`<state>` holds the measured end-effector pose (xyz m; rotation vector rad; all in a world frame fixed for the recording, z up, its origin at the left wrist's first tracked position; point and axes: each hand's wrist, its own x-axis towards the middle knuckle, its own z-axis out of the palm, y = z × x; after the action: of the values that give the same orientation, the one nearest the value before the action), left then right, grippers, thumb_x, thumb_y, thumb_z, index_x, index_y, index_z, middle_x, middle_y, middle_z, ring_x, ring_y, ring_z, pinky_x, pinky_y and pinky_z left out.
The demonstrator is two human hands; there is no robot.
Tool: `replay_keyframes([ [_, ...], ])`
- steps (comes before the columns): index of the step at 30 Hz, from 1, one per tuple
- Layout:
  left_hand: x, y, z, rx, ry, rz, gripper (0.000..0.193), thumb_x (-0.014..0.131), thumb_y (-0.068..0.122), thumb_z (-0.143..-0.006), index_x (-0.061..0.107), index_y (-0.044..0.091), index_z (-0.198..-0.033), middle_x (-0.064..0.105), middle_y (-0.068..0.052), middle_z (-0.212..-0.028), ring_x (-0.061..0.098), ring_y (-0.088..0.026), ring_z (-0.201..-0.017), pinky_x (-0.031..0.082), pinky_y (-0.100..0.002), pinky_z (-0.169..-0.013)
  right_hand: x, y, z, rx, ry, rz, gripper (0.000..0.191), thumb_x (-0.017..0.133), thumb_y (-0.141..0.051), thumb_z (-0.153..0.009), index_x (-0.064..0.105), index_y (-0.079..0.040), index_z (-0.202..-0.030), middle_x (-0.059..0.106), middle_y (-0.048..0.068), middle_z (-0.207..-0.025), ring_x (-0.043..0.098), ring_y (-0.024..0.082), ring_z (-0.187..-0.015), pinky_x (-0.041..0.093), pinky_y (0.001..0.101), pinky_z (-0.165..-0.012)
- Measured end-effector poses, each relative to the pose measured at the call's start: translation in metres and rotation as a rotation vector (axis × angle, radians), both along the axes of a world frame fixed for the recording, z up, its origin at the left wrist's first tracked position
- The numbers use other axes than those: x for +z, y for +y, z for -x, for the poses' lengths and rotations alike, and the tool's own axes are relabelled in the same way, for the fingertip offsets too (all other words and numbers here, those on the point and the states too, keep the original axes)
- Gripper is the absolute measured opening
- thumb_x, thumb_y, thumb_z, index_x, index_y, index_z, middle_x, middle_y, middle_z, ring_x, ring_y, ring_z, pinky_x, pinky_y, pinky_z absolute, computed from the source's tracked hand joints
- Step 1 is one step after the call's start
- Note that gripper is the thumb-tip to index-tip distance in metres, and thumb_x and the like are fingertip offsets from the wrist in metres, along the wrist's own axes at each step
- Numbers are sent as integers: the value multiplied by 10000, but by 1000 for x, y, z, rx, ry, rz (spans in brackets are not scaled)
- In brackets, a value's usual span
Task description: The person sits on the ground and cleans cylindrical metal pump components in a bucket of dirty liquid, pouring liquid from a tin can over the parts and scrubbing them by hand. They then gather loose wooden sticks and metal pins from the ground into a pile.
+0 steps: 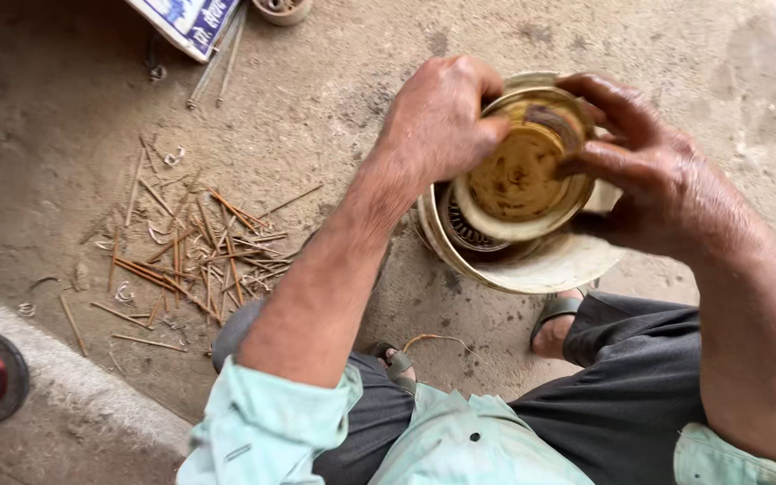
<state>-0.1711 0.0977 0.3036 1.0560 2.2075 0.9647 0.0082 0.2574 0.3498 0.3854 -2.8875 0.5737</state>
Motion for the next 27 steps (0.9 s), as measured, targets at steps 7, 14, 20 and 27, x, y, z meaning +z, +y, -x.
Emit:
replay_keyframes([
  [7, -86, 5, -22, 145, 266, -257, 341, 686, 425, -950, 766, 94, -959, 694, -76, -818, 655, -170, -686, 595, -408, -656, -72, 37, -6, -578, -740, -486, 476, 876, -341, -772, 780, -130, -1187, 458, 197, -1529, 702, 283, -1122, 668, 347, -794],
  [14, -138, -21, -67, 95, 445, -182, 146, 753, 249, -889, 744, 110, -935, 676, -53, -914, 655, -194, -924, 435, -568, -1071, -193, 39, 30, -571, -1025, -575, 257, 618, -162, -1031, 764, -37, -1201, 725, 215, -1145, 799, 265, -926, 676, 369, -759],
  [20, -138, -26, -73, 172, 376, -288, 107, 769, 196, -877, 711, 121, -928, 628, -19, -913, 629, -223, -979, 395, -532, -1103, -243, 45, 51, -552, -973, -582, 377, 724, -179, -855, 725, -147, -1231, 702, 169, -1206, 712, 301, -1076, 632, 465, -787],
  [27, -129, -27, -65, 159, 337, -318, 95, 759, 185, -894, 707, 131, -952, 638, -1, -928, 642, -191, -973, 374, -526, -1129, -292, 52, 82, -513, -1243, -492, 323, 687, -170, -895, 720, -157, -1216, 621, 190, -1300, 711, 300, -1080, 633, 437, -801],
])
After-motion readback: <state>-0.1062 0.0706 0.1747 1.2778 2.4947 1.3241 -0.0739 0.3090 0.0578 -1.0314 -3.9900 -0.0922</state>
